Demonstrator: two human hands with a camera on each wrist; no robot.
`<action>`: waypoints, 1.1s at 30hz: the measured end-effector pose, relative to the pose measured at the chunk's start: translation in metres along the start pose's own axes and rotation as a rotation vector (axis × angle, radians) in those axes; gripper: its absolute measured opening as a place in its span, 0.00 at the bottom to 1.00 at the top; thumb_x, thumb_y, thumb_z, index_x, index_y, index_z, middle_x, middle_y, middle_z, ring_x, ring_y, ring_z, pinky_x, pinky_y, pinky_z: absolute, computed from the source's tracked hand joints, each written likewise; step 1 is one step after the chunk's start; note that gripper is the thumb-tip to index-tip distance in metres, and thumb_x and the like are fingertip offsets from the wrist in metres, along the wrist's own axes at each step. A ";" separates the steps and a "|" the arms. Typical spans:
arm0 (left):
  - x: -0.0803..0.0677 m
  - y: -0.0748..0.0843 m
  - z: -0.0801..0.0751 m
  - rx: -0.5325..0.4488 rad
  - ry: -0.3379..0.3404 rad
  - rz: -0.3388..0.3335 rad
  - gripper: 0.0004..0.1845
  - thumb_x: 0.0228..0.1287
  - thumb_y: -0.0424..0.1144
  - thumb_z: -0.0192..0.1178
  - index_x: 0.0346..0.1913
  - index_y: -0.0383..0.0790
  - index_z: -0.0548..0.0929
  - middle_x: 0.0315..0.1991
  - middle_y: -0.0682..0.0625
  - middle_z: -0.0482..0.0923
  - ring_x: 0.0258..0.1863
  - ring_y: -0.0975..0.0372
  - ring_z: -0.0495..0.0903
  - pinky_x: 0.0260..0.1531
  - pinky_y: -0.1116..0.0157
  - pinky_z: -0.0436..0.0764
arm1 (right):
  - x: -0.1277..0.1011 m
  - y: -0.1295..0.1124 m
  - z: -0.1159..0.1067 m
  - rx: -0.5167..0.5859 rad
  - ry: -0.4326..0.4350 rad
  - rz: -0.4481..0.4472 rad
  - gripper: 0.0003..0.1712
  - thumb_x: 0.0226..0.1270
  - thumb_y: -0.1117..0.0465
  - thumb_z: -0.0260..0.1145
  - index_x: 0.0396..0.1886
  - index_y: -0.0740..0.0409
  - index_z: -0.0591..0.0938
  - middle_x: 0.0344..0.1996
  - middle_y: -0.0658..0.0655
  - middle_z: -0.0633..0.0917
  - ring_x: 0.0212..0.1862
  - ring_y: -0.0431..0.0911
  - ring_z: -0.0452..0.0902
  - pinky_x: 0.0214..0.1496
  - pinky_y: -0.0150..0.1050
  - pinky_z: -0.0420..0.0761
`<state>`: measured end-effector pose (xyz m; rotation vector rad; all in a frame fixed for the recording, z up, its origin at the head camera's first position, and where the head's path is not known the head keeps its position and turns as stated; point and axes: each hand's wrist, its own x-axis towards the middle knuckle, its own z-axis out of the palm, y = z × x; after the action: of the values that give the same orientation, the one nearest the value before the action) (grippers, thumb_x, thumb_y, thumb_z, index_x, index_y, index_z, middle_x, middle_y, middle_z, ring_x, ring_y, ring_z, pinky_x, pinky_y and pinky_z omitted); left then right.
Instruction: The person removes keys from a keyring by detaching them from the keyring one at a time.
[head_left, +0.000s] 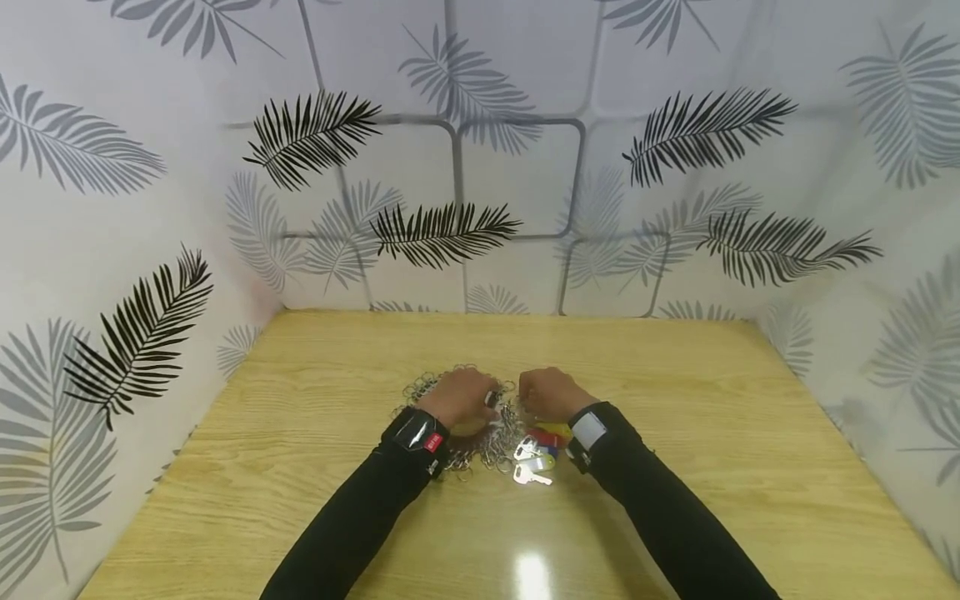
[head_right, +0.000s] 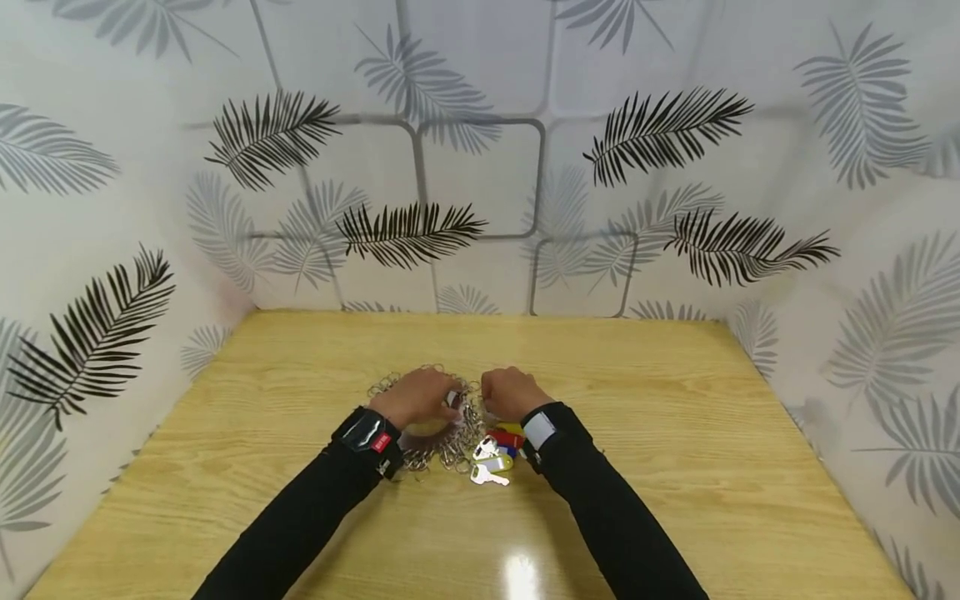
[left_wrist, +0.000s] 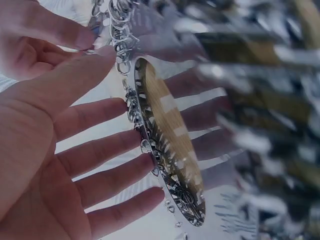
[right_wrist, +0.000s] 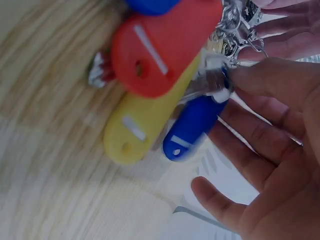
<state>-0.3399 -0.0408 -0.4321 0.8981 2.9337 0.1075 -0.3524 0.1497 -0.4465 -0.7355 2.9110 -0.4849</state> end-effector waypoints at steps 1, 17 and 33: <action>0.000 -0.001 0.000 -0.011 0.000 0.000 0.26 0.57 0.50 0.70 0.58 0.45 0.81 0.50 0.50 0.82 0.52 0.54 0.79 0.52 0.58 0.77 | -0.002 0.002 -0.001 0.019 0.014 -0.003 0.04 0.59 0.68 0.66 0.32 0.54 0.81 0.33 0.51 0.84 0.38 0.48 0.79 0.42 0.43 0.79; 0.014 0.003 0.003 -0.270 0.129 0.071 0.14 0.63 0.47 0.66 0.46 0.42 0.84 0.38 0.52 0.83 0.36 0.62 0.80 0.34 0.66 0.77 | -0.008 0.012 -0.001 0.598 0.109 -0.057 0.05 0.70 0.69 0.58 0.38 0.65 0.80 0.34 0.58 0.82 0.34 0.45 0.77 0.36 0.36 0.77; 0.020 -0.006 0.005 -0.484 0.069 0.045 0.06 0.62 0.39 0.65 0.40 0.42 0.86 0.35 0.54 0.83 0.36 0.62 0.81 0.38 0.64 0.79 | -0.007 0.003 0.004 0.788 0.100 0.034 0.07 0.72 0.69 0.57 0.42 0.69 0.79 0.39 0.62 0.81 0.37 0.51 0.73 0.36 0.37 0.73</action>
<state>-0.3588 -0.0342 -0.4382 0.8879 2.7442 0.8221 -0.3470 0.1549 -0.4514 -0.5336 2.4508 -1.5560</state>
